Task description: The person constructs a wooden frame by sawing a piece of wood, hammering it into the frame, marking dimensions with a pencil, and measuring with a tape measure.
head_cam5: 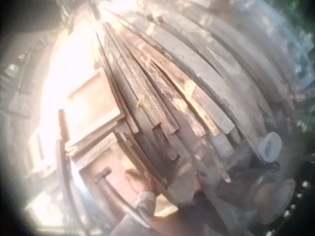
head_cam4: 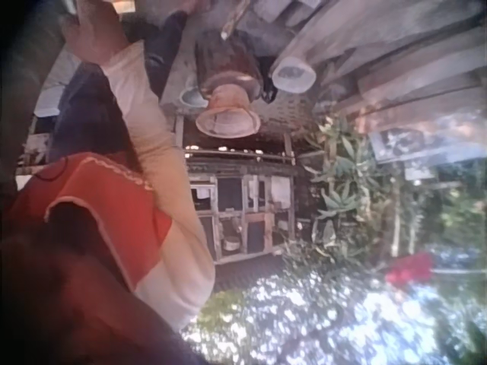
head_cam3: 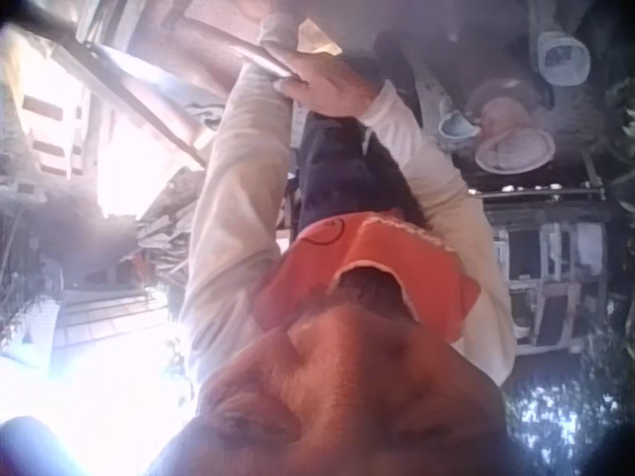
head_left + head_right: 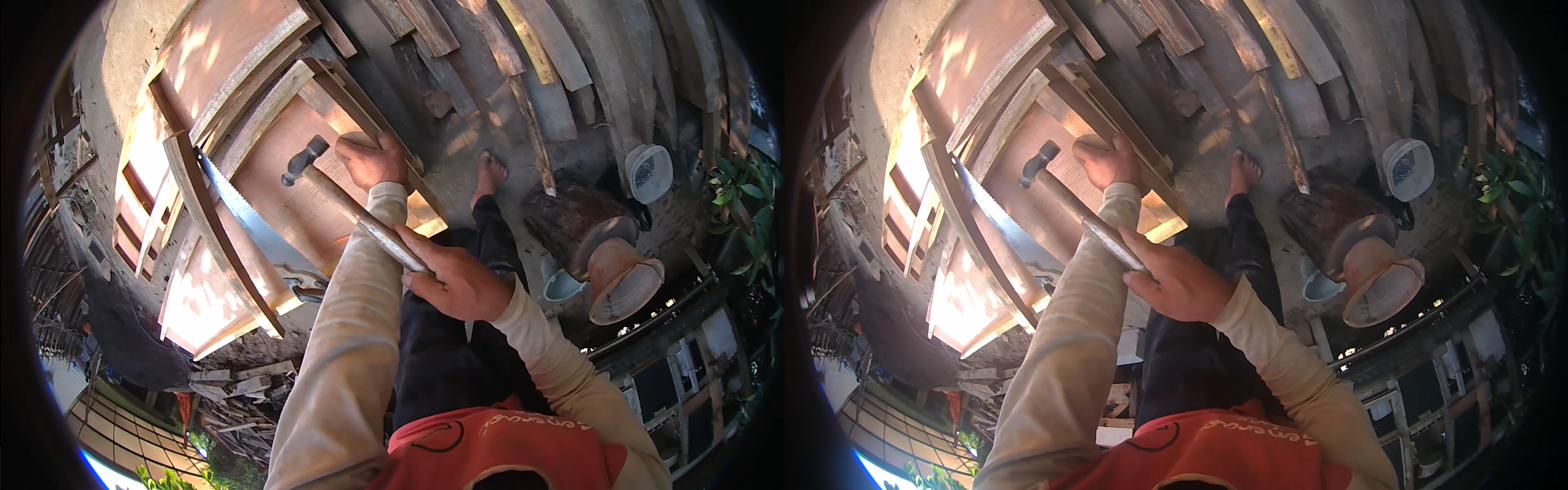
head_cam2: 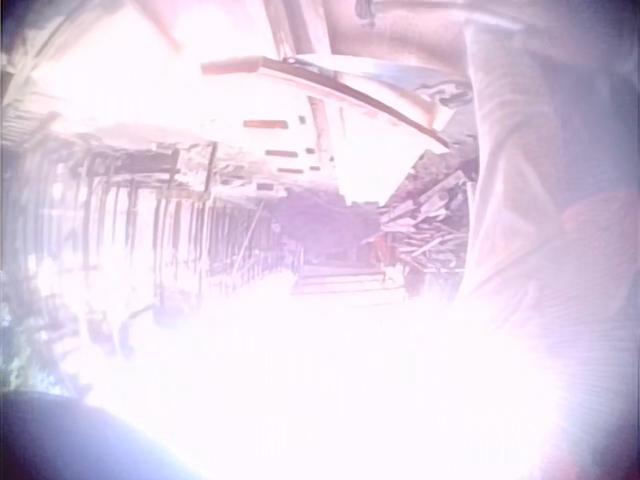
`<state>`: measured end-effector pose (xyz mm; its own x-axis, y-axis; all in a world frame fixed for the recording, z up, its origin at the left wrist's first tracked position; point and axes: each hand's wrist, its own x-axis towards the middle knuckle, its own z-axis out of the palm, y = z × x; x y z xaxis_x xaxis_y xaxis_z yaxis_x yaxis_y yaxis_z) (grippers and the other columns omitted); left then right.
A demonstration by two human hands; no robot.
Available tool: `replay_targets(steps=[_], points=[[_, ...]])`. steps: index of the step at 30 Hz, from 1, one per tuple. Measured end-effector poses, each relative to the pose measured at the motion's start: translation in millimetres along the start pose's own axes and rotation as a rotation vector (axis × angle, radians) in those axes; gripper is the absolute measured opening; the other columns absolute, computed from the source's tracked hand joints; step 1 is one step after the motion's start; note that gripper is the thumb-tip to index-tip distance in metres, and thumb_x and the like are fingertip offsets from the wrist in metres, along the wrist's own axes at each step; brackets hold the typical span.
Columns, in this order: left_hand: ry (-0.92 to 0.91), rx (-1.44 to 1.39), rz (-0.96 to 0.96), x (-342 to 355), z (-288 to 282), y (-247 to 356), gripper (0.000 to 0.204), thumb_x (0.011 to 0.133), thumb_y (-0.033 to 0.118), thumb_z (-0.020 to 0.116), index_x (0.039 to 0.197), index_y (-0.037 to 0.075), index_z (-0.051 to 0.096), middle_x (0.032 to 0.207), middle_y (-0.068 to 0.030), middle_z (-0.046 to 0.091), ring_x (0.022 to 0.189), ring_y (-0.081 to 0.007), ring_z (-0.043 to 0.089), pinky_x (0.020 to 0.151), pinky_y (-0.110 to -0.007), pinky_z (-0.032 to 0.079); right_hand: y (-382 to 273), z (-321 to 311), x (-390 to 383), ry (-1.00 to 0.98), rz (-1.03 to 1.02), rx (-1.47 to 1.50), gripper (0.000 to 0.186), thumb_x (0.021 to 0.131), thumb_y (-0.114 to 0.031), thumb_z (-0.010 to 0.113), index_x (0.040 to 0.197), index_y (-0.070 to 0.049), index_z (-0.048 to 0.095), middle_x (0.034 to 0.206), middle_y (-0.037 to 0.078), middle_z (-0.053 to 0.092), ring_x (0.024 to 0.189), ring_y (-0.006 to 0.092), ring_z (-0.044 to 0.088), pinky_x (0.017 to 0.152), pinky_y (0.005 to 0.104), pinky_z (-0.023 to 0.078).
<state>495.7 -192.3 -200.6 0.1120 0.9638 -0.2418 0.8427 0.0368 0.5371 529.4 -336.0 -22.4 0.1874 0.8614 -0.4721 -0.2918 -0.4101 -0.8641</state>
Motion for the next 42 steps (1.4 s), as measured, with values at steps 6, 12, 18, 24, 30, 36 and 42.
replay_targets(steps=[6, 12, 18, 24, 30, 36, 42], points=[[-0.008, 0.140, -0.131, -6.7, -0.4, 8.2, 0.053, 0.081, 0.028, 0.068, 0.117, 0.000, 0.040, 0.117, -0.0271, 0.055, 0.104, -0.0484, 0.059, 0.090, -0.053, 0.048, -2.0, 7.8, 98.8, 0.057, 0.079, -0.143, 0.061, 0.090, -0.018, 0.062, 0.140, 0.011, 0.042, 0.110, 0.037, 0.061, 0.103, 0.0428, 0.064, 0.090, 0.0437, 0.050], [-0.001, 0.103, -0.128, 4.5, -0.3, 0.5, 0.047, 0.078, 0.025, 0.065, 0.109, -0.002, 0.043, 0.111, -0.0260, 0.054, 0.100, -0.0454, 0.057, 0.090, -0.052, 0.044, -15.4, 15.5, 101.7, 0.016, 0.189, -0.064, 0.060, 0.090, -0.018, 0.062, 0.142, 0.007, 0.044, 0.097, 0.031, 0.065, 0.091, 0.0405, 0.066, 0.083, 0.0436, 0.051], [0.077, 0.198, -0.051, -0.5, 6.1, 1.0, 0.044, 0.077, 0.023, 0.066, 0.107, -0.002, 0.044, 0.107, -0.0263, 0.053, 0.100, -0.0453, 0.057, 0.089, -0.051, 0.045, 24.6, 36.5, 110.4, 0.450, -0.262, -0.320, 0.059, 0.091, -0.018, 0.060, 0.143, 0.004, 0.044, 0.074, 0.013, 0.063, 0.051, 0.0184, 0.058, 0.048, 0.0330, 0.049], [0.040, 0.204, -0.068, 6.7, 8.4, -5.1, 0.053, 0.081, 0.026, 0.067, 0.118, -0.001, 0.040, 0.119, -0.0260, 0.052, 0.112, -0.0468, 0.054, 0.096, -0.053, 0.043, 2.7, 21.7, 99.5, 0.198, 0.029, -0.148, 0.062, 0.091, -0.023, 0.061, 0.143, 0.007, 0.043, 0.096, 0.032, 0.066, 0.091, 0.0423, 0.067, 0.084, 0.0414, 0.051], [0.081, 0.225, -0.027, 5.3, 11.6, -6.8, 0.053, 0.079, 0.023, 0.070, 0.116, -0.001, 0.040, 0.115, -0.0267, 0.054, 0.105, -0.0471, 0.057, 0.092, -0.053, 0.046, 1.5, 14.1, 92.5, 0.170, 0.054, -0.170, 0.060, 0.090, -0.024, 0.062, 0.141, 0.005, 0.047, 0.094, 0.031, 0.067, 0.089, 0.0377, 0.068, 0.083, 0.0404, 0.052], [0.018, 0.142, -0.079, 4.8, 8.3, -0.5, 0.052, 0.080, 0.024, 0.069, 0.115, 0.000, 0.040, 0.116, -0.0261, 0.053, 0.108, -0.0457, 0.055, 0.092, -0.053, 0.045, 14.8, 19.4, 91.7, 0.299, -0.058, -0.230, 0.059, 0.090, -0.024, 0.063, 0.140, 0.004, 0.049, 0.080, 0.023, 0.066, 0.070, 0.0266, 0.066, 0.073, 0.0373, 0.053], [0.058, 0.198, -0.011, 8.2, 9.5, -5.0, 0.049, 0.081, 0.025, 0.068, 0.113, -0.001, 0.042, 0.113, -0.0275, 0.054, 0.107, -0.0466, 0.055, 0.091, -0.054, 0.045, -5.0, 5.4, 87.2, 0.100, 0.168, 0.065, 0.058, 0.092, -0.019, 0.061, 0.143, 0.003, 0.045, 0.065, 0.008, 0.058, 0.054, 0.0150, 0.054, 0.059, 0.0330, 0.049]])
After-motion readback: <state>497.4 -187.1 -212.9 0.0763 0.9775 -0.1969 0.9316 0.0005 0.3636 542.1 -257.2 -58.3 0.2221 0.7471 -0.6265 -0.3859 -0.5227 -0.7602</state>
